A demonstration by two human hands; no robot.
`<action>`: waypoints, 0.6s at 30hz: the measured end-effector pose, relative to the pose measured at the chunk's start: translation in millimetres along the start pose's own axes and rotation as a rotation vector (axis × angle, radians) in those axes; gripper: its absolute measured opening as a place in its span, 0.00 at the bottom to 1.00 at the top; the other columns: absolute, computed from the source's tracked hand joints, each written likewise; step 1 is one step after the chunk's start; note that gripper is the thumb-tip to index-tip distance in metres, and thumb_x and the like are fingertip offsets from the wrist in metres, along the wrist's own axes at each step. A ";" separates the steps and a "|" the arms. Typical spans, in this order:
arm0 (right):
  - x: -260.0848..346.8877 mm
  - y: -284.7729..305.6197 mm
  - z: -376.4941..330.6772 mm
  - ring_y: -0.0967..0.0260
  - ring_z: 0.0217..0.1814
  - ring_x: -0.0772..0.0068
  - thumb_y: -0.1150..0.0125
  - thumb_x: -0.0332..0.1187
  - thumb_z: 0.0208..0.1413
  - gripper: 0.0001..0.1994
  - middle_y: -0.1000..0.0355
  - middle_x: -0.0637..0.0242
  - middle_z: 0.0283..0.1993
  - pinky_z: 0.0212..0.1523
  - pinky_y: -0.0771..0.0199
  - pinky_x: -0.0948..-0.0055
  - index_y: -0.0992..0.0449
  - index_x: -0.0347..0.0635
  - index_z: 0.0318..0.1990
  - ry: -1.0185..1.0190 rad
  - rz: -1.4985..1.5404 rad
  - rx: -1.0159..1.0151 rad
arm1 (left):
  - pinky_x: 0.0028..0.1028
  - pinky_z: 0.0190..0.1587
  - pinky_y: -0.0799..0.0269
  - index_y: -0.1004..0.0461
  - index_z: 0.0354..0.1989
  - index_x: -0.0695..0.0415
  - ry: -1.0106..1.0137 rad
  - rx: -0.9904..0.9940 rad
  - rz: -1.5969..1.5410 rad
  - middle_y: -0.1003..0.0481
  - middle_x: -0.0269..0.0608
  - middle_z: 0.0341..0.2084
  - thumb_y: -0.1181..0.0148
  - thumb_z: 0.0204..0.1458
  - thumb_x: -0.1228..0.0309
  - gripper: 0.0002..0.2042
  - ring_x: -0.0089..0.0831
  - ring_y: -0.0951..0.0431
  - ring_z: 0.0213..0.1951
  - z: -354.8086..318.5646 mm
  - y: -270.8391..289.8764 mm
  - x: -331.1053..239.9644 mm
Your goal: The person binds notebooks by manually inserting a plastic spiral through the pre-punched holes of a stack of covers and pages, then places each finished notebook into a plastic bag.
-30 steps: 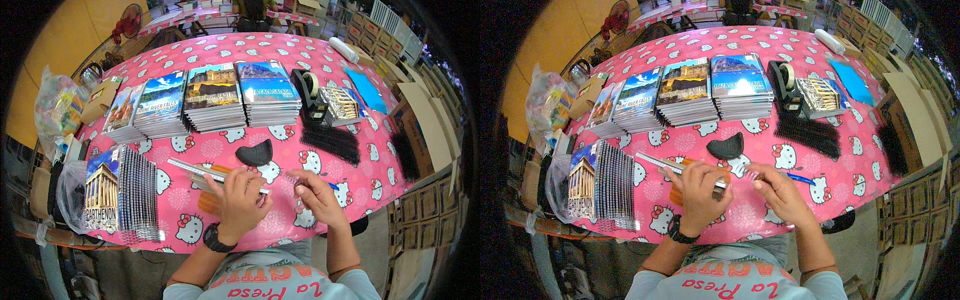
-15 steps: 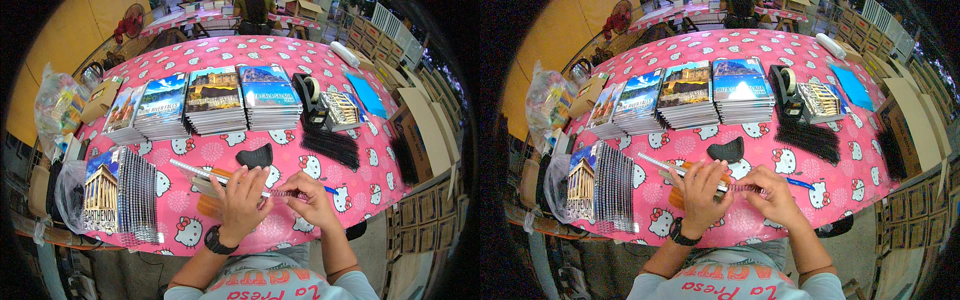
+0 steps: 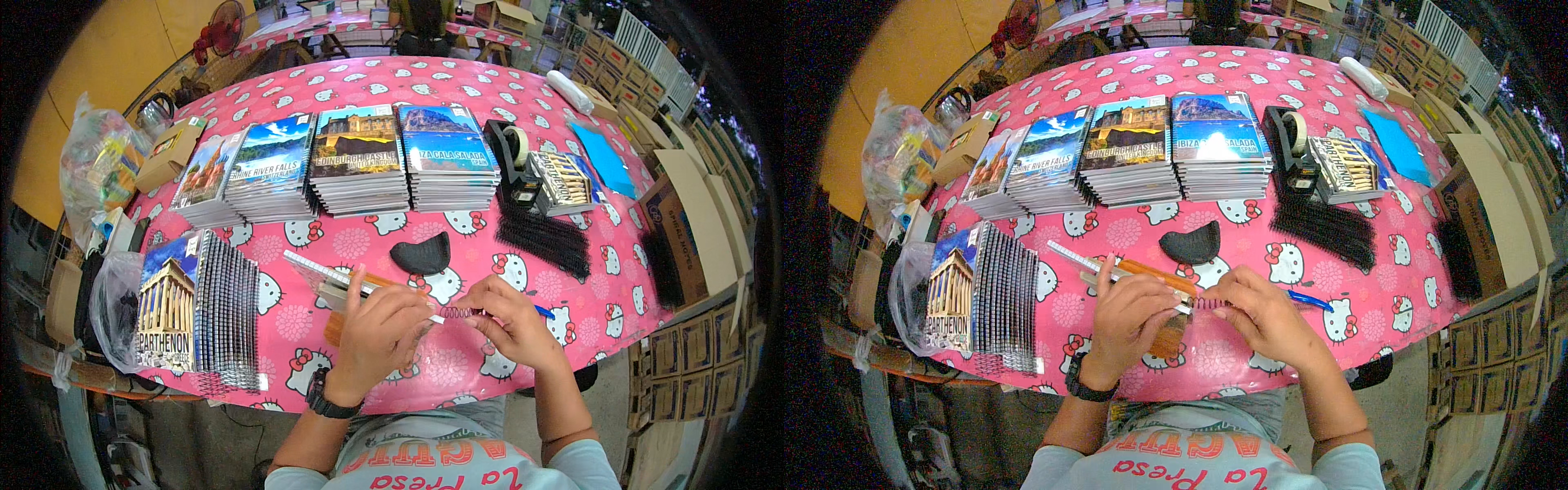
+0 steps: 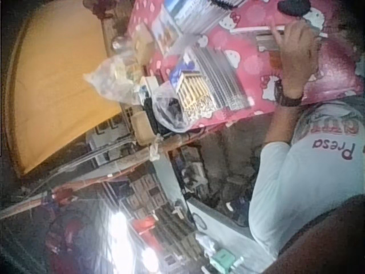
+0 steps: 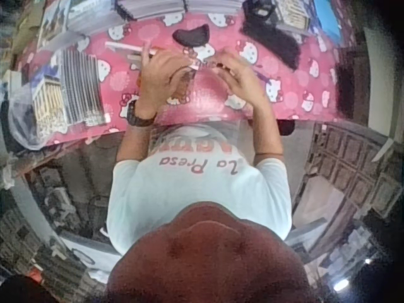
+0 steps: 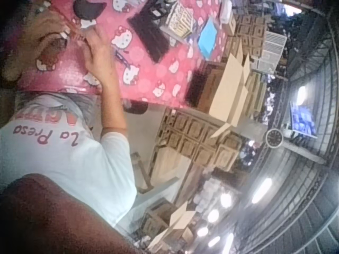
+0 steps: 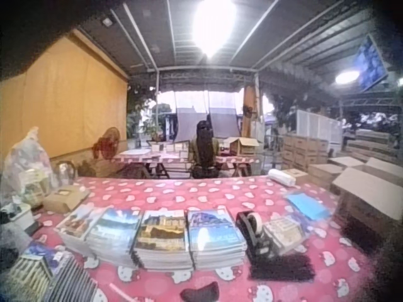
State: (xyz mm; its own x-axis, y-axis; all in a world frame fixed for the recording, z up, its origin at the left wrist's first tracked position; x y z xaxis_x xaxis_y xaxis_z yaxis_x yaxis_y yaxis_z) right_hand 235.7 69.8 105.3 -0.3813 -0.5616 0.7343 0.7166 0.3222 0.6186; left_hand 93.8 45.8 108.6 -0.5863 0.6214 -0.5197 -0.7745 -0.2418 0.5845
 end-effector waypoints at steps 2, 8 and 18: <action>4.4 1.3 2.0 0.32 0.39 0.60 0.42 0.24 0.49 0.12 0.33 0.60 0.36 0.39 0.31 0.68 0.27 0.41 0.43 -0.009 -0.004 0.011 | 0.51 0.63 0.60 0.23 0.29 0.49 -0.025 -0.011 0.012 0.24 0.28 0.31 0.37 0.41 0.72 0.06 0.30 0.25 0.41 -1.8 0.6 -1.0; 15.9 -4.1 6.3 0.32 0.37 0.59 0.41 0.24 0.47 0.12 0.34 0.60 0.35 0.38 0.31 0.67 0.26 0.42 0.42 0.065 -0.061 0.102 | 0.50 0.63 0.57 0.24 0.30 0.46 -0.111 -0.071 0.065 0.25 0.24 0.33 0.36 0.37 0.72 0.09 0.30 0.29 0.46 -17.6 4.9 -3.1; 13.8 -2.2 8.9 0.33 0.36 0.60 0.43 0.19 0.43 0.16 0.35 0.61 0.33 0.35 0.31 0.67 0.24 0.45 0.41 0.120 -0.085 0.075 | 0.54 0.63 0.58 0.25 0.31 0.46 -0.120 -0.108 0.070 0.26 0.24 0.35 0.36 0.37 0.71 0.10 0.31 0.28 0.45 -18.5 3.1 -2.2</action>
Point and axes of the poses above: each hand's wrist, its own z-axis towards the middle knuckle, its own y-axis out of the back of the hand, x = y × z, the point moved 9 cm from there along z, towards the middle knuckle
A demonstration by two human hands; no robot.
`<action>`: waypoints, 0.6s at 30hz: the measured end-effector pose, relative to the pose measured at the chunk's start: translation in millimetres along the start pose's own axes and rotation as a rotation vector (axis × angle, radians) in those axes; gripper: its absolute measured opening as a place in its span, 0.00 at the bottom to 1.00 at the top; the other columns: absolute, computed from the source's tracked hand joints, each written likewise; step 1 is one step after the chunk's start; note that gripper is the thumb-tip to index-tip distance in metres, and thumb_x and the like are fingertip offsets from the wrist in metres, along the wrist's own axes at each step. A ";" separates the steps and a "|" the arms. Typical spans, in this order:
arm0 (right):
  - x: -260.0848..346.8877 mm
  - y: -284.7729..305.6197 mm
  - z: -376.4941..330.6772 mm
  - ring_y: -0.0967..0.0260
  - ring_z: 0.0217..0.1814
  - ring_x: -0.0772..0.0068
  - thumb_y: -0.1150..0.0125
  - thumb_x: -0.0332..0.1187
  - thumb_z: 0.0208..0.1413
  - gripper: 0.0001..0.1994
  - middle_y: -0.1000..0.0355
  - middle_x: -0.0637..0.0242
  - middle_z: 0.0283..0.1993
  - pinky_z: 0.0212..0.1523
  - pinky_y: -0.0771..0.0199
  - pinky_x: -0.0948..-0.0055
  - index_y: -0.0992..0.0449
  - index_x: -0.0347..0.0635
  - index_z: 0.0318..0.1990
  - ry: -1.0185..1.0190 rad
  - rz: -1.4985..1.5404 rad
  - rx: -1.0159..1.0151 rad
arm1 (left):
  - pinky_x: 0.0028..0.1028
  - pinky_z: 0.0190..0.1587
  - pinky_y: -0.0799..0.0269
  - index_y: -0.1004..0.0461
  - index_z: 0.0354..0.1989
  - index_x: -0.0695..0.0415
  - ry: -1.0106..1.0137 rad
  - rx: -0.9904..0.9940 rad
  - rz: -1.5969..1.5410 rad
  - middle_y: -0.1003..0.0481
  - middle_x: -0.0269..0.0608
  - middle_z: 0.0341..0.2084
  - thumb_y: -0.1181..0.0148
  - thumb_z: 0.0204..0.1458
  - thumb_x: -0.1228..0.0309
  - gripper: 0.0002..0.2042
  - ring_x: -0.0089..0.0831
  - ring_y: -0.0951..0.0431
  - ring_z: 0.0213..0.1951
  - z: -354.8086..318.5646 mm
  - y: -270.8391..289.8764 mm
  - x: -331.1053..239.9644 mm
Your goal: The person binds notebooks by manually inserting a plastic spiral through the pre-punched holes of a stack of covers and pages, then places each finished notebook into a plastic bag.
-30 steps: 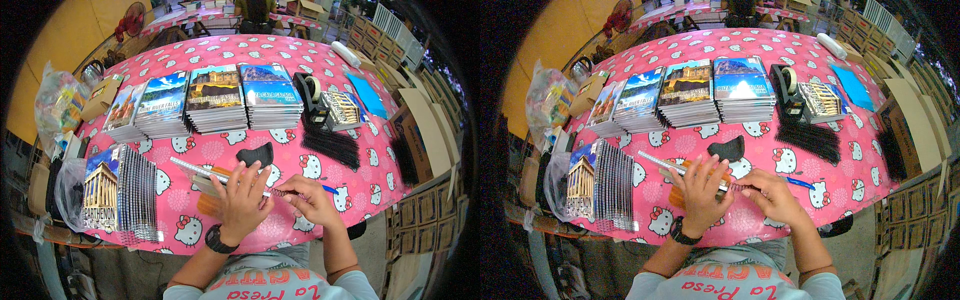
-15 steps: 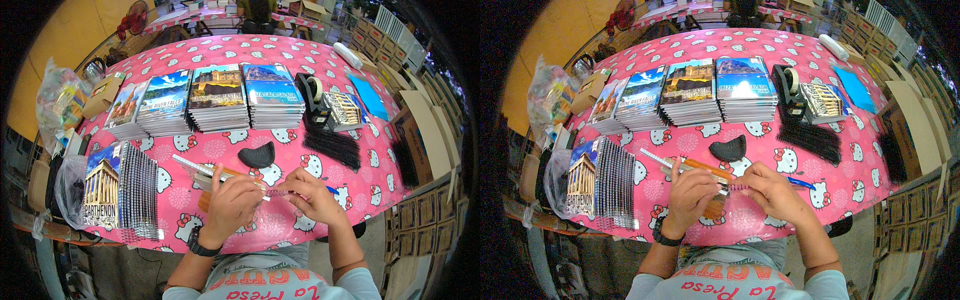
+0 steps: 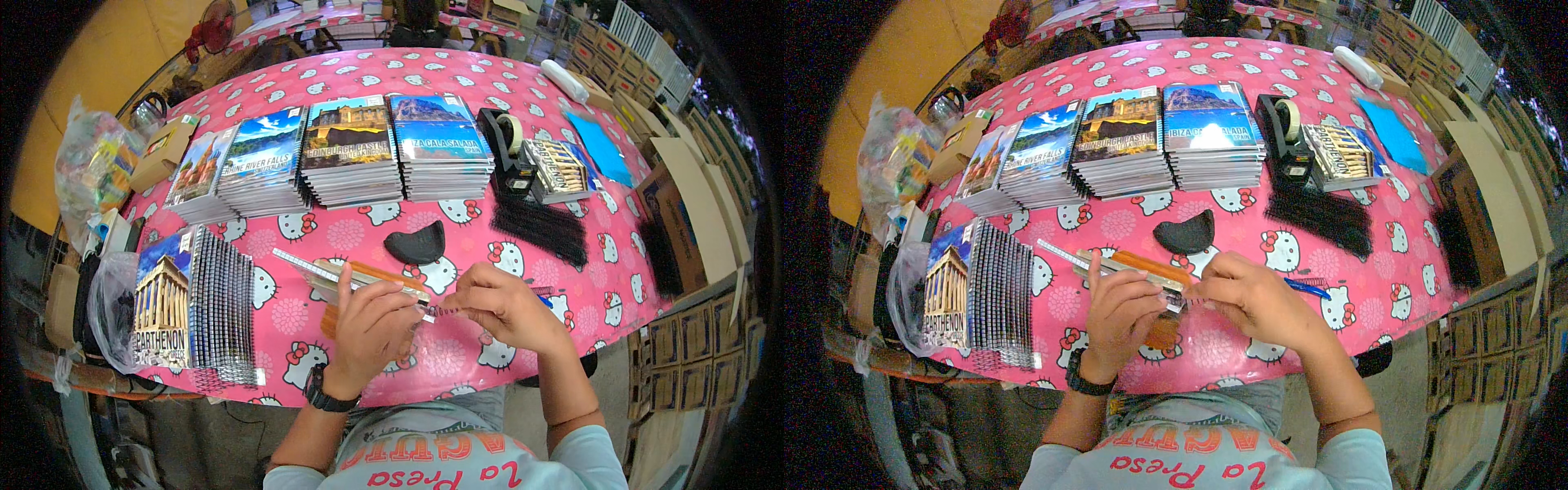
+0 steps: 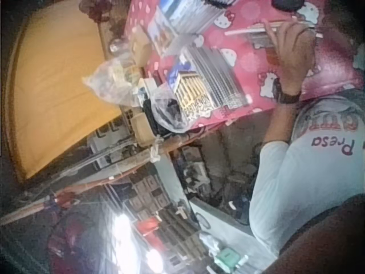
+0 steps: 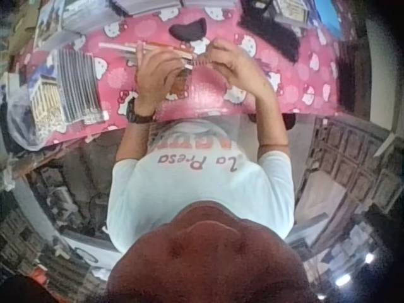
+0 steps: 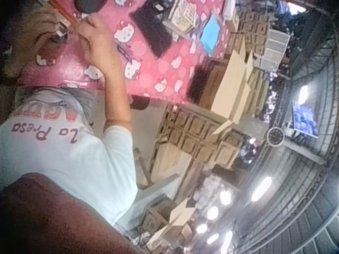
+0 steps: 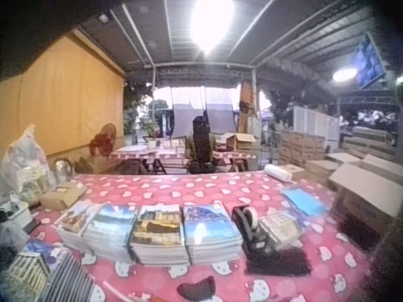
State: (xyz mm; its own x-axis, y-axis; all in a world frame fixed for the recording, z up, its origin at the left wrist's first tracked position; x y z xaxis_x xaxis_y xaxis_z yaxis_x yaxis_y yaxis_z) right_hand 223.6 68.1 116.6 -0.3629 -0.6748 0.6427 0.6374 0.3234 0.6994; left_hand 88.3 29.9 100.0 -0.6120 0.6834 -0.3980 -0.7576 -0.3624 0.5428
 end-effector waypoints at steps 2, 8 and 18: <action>-0.3 0.7 3.9 0.33 0.37 0.60 0.43 0.18 0.41 0.17 0.35 0.62 0.33 0.36 0.31 0.67 0.24 0.45 0.41 0.023 -0.007 -0.004 | 0.55 0.62 0.58 0.25 0.30 0.46 -0.017 0.029 -0.004 0.26 0.24 0.35 0.36 0.38 0.71 0.09 0.31 0.28 0.46 0.9 -0.5 -0.1; 3.2 -2.8 4.2 0.34 0.38 0.61 0.43 0.17 0.38 0.19 0.35 0.62 0.32 0.38 0.32 0.67 0.24 0.46 0.41 0.070 -0.019 0.070 | 0.55 0.63 0.58 0.24 0.28 0.46 -0.048 0.018 -0.024 0.25 0.24 0.35 0.37 0.37 0.72 0.08 0.30 0.28 0.47 -3.0 3.6 -4.3; -1.0 -2.1 -8.2 0.31 0.38 0.59 0.43 0.21 0.45 0.15 0.32 0.61 0.36 0.38 0.30 0.66 0.26 0.43 0.43 -0.034 0.038 0.014 | 0.54 0.63 0.58 0.24 0.28 0.46 -0.021 0.082 -0.079 0.25 0.26 0.35 0.38 0.38 0.75 0.08 0.30 0.26 0.42 5.3 0.7 4.5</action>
Point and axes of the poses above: each hand's wrist, its own z-axis towards the middle knuckle, its own y-axis out of the back of the hand, x = y × z, the point moved 9 cm from there along z, towards the middle knuckle
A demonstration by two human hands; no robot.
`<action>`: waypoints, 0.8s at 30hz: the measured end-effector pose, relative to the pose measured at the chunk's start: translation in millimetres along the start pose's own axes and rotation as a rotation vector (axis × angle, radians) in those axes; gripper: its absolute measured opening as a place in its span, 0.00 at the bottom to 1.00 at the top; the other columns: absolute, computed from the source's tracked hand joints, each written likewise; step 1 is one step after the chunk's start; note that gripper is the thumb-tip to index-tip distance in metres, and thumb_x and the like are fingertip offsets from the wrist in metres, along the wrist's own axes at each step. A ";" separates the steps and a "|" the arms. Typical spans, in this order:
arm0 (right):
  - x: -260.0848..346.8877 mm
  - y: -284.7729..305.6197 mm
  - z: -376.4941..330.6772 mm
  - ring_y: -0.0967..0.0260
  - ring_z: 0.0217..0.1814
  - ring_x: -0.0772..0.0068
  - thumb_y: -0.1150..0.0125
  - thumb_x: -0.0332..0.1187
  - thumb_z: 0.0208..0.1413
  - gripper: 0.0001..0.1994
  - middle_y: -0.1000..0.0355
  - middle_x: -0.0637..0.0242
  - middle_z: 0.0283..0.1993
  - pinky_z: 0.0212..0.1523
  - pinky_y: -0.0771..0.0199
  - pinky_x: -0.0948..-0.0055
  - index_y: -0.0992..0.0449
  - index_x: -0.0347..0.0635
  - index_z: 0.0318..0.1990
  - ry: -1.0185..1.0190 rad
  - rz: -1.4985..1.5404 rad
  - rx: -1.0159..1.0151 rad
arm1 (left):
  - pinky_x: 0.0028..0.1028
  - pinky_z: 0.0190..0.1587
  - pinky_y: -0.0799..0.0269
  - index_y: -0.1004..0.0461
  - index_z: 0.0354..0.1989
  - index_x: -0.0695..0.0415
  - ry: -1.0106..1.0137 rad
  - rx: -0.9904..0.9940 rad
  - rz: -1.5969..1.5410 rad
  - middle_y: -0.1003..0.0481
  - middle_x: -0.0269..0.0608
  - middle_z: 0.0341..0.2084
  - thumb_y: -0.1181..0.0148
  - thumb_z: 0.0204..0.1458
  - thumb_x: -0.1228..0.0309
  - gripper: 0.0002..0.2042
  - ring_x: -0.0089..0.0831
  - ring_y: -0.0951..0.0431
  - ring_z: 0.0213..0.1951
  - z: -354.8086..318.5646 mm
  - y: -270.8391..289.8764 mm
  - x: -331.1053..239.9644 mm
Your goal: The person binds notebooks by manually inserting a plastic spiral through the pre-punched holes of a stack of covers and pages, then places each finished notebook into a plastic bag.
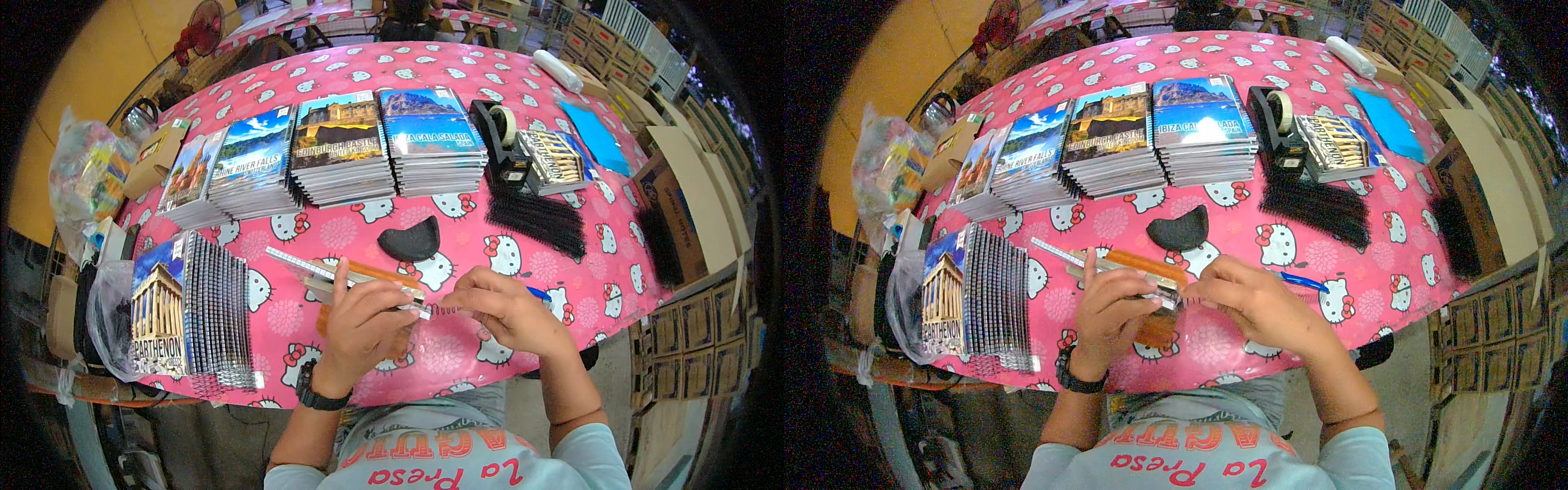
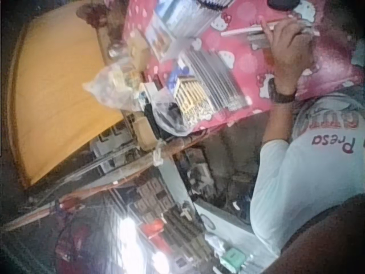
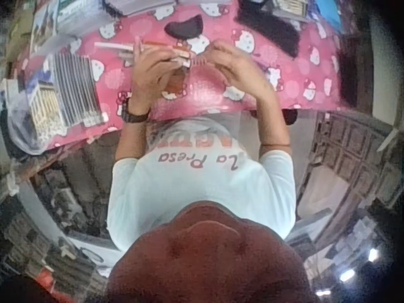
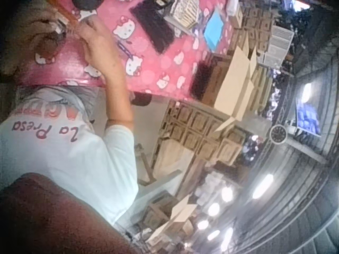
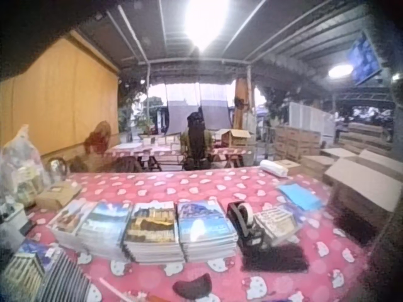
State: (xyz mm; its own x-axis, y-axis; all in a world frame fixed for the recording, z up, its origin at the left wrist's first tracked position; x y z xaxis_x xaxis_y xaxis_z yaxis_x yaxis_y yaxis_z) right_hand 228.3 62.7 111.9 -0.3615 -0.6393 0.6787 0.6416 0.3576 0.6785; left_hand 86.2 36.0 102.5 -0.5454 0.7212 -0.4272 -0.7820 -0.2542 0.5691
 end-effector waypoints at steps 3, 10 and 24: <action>-2.3 -5.9 1.2 0.31 0.38 0.57 0.43 0.23 0.47 0.14 0.32 0.59 0.36 0.38 0.30 0.65 0.27 0.42 0.44 -0.016 0.041 0.034 | 0.54 0.63 0.58 0.24 0.27 0.46 0.003 -0.003 -0.014 0.25 0.26 0.34 0.38 0.38 0.74 0.07 0.30 0.26 0.42 -5.4 -1.5 0.1; 7.7 -12.2 5.6 0.31 0.37 0.55 0.42 0.28 0.49 0.13 0.31 0.58 0.34 0.36 0.30 0.63 0.28 0.40 0.45 0.110 -0.008 0.090 | 0.53 0.63 0.58 0.25 0.30 0.46 -0.005 -0.094 0.083 0.26 0.26 0.33 0.36 0.38 0.73 0.09 0.30 0.27 0.44 -11.4 3.4 -10.7; -26.3 -10.4 6.9 0.27 0.35 0.54 0.47 0.30 0.55 0.18 0.27 0.51 0.34 0.36 0.28 0.67 0.33 0.42 0.54 -0.250 0.146 -0.069 | 0.42 0.53 0.51 0.25 0.33 0.45 0.097 0.112 0.068 0.28 0.27 0.31 0.36 0.42 0.67 0.09 0.27 0.29 0.38 19.0 -18.3 -2.6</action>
Point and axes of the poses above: each hand's wrist, its own z-axis towards the middle knuckle, its own y-axis out of the back of the hand, x = y × z, the point moved 9 cm from there along z, towards the middle knuckle
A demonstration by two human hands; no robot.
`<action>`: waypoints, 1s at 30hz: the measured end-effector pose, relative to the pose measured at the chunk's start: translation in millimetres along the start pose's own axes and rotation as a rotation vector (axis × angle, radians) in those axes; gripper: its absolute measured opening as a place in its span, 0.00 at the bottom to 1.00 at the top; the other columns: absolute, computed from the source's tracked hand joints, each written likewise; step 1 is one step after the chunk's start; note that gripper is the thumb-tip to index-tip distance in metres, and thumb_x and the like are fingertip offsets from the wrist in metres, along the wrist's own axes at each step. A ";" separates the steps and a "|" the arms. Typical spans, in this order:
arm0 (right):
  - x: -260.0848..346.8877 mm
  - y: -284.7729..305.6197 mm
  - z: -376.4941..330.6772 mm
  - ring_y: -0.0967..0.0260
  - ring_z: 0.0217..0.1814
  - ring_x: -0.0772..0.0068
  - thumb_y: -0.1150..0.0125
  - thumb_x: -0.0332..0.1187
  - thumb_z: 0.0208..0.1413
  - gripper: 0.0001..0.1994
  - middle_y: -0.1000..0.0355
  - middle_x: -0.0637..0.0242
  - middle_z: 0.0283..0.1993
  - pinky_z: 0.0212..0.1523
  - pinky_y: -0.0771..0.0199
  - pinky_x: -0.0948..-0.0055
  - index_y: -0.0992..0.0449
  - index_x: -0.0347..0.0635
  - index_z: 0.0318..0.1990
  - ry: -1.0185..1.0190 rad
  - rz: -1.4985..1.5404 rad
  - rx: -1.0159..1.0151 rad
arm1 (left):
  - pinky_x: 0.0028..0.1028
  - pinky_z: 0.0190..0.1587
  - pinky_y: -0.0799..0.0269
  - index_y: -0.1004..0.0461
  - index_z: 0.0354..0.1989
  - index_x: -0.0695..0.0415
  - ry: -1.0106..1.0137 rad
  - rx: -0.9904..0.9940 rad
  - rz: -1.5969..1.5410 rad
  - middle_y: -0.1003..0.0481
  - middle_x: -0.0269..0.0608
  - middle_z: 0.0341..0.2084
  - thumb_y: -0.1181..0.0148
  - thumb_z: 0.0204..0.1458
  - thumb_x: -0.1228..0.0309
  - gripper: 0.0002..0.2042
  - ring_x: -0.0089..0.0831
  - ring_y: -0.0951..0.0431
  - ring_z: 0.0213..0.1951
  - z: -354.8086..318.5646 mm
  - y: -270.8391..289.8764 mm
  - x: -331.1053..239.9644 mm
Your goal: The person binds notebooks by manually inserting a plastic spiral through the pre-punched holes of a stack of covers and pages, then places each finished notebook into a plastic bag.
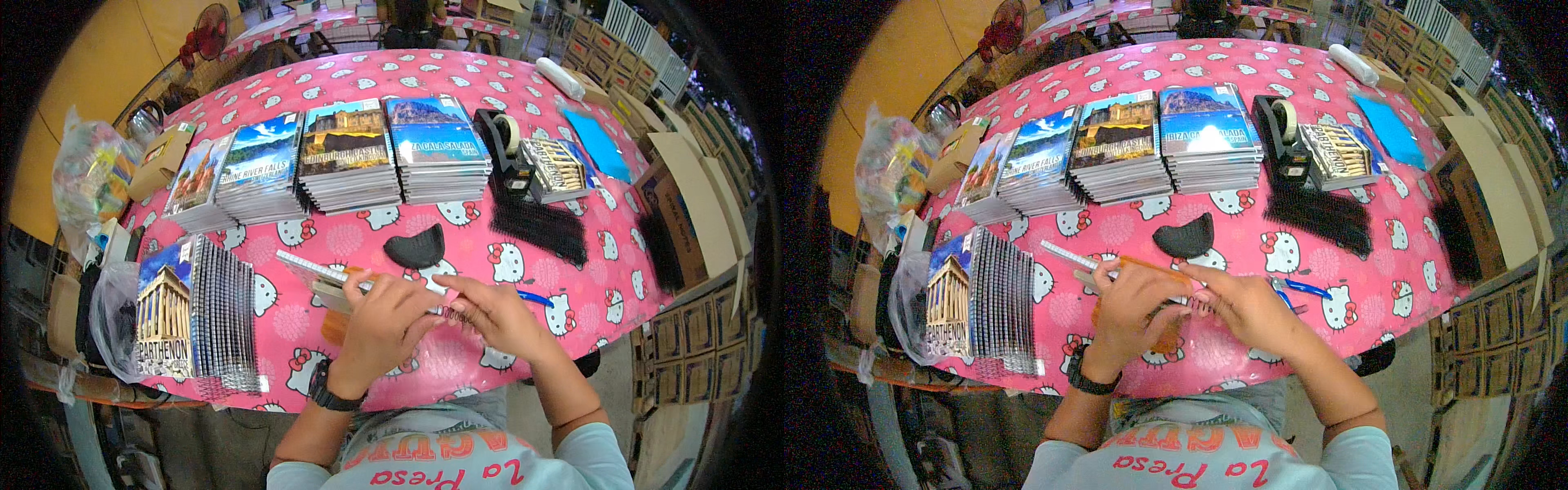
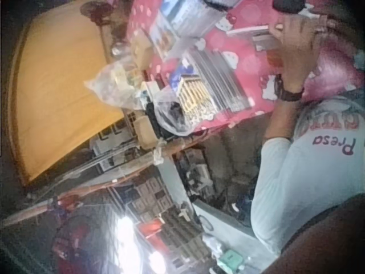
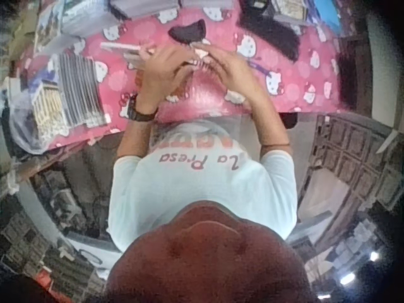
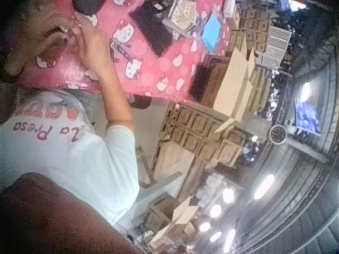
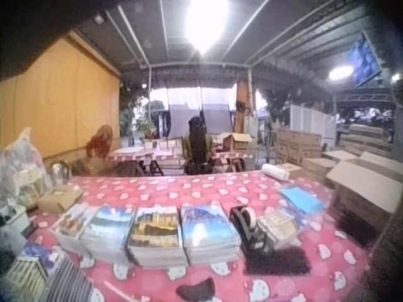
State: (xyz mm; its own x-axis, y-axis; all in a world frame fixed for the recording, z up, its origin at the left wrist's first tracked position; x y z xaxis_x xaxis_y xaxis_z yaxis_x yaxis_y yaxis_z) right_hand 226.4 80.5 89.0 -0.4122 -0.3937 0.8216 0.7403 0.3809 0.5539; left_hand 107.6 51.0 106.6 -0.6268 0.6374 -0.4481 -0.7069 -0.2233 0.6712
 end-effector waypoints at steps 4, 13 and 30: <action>-74.6 18.8 37.3 0.27 0.35 0.49 0.46 0.42 0.55 0.24 0.27 0.48 0.38 0.39 0.27 0.61 0.37 0.40 0.57 -0.253 -0.081 -0.109 | 0.44 0.52 0.53 0.24 0.35 0.44 -0.006 0.080 0.086 0.30 0.26 0.29 0.37 0.42 0.65 0.10 0.26 0.30 0.38 0.6 -5.3 -1.3; -88.6 -31.7 84.6 0.35 0.45 0.46 0.37 0.56 0.40 0.32 0.36 0.45 0.43 0.43 0.31 0.54 0.31 0.39 0.46 -0.109 -0.670 -0.175 | 0.43 0.51 0.54 0.24 0.37 0.42 -0.002 0.124 0.072 0.27 0.26 0.34 0.42 0.47 0.61 0.09 0.27 0.30 0.42 -2.6 -6.6 4.8; -114.7 -12.2 12.1 0.37 0.51 0.56 0.40 0.49 0.49 0.26 0.32 0.54 0.49 0.51 0.37 0.65 0.30 0.38 0.48 -0.138 0.308 -0.148 | 0.44 0.55 0.56 0.24 0.39 0.44 0.037 0.100 0.034 0.28 0.27 0.40 0.42 0.48 0.61 0.10 0.29 0.32 0.46 0.3 -7.7 4.8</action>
State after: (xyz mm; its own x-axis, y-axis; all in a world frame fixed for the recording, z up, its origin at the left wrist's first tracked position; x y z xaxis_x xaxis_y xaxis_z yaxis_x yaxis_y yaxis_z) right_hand 258.2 131.1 -10.4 -0.2181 -0.1594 0.9628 0.9056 0.3348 0.2605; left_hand 110.2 56.0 99.4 -0.6629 0.6026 -0.4444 -0.6500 -0.1686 0.7410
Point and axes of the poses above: each hand's wrist, its own z-axis towards the middle knuckle, its own y-axis out of the back of the hand, x = y × z, the point moved 9 cm from there along z, towards the middle knuckle
